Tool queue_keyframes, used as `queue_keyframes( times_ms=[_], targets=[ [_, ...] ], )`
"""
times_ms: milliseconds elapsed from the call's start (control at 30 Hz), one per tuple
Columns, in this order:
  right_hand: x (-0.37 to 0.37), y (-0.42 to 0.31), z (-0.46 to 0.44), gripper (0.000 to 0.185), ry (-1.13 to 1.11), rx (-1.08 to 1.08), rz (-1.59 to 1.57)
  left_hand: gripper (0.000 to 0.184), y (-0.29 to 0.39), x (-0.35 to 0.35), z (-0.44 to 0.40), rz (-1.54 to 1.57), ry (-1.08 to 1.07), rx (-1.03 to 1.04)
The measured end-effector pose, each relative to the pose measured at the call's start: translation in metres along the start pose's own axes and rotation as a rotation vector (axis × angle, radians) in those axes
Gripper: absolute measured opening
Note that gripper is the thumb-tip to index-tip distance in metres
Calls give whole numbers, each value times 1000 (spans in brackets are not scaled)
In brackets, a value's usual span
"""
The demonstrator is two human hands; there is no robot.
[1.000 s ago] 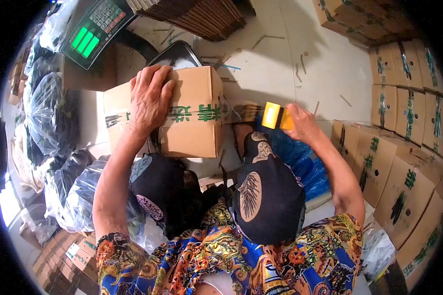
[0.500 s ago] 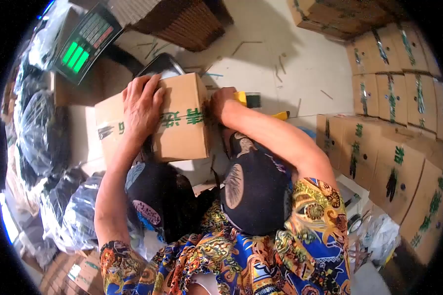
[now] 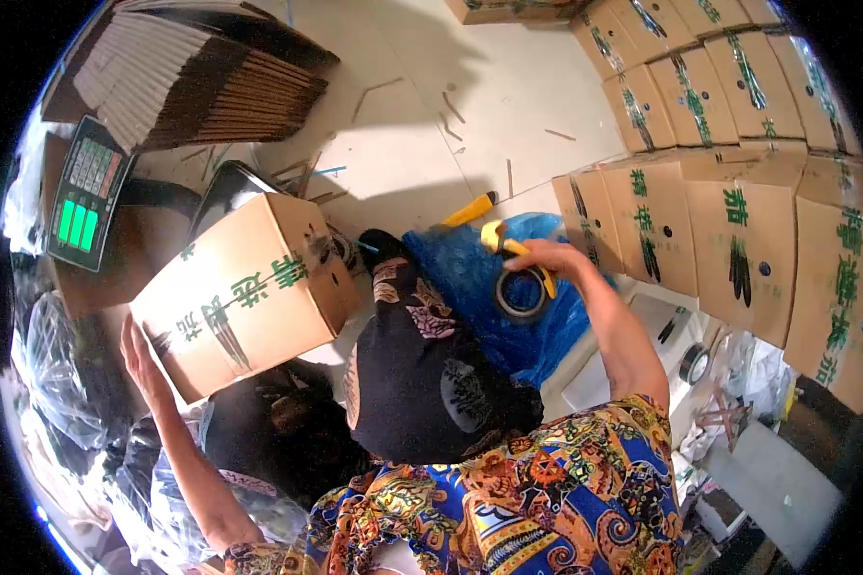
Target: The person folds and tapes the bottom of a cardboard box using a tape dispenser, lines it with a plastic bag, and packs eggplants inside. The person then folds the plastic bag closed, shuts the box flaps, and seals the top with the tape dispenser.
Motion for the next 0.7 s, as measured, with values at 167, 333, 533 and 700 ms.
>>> queue_keyframes(
  times_ms=[167,333,533,700],
  targets=[
    [12,-28,-42,42,-23,-244,-554,58,-91,22,40,863,-202,-695],
    [46,-83,-133,103,-313,-1216,-176,67,-42,19,57,855,-140,-858],
    [141,-211,-97,63,751,-638,123,58,-25,22,61,892,-159,-829],
    [211,-227,-70,57,89,-921,-415,75,-61,49,72,996,-405,-572]
  ],
)
Point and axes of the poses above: each hand's wrist, its own z-axis away from the middle knuckle, its own x-axis out of the palm, y = z × x, the point moved 3 cm from there along -z, towards the middle knuckle, and after that the axes turned 4 degrees about x, right-handed, at the moved point
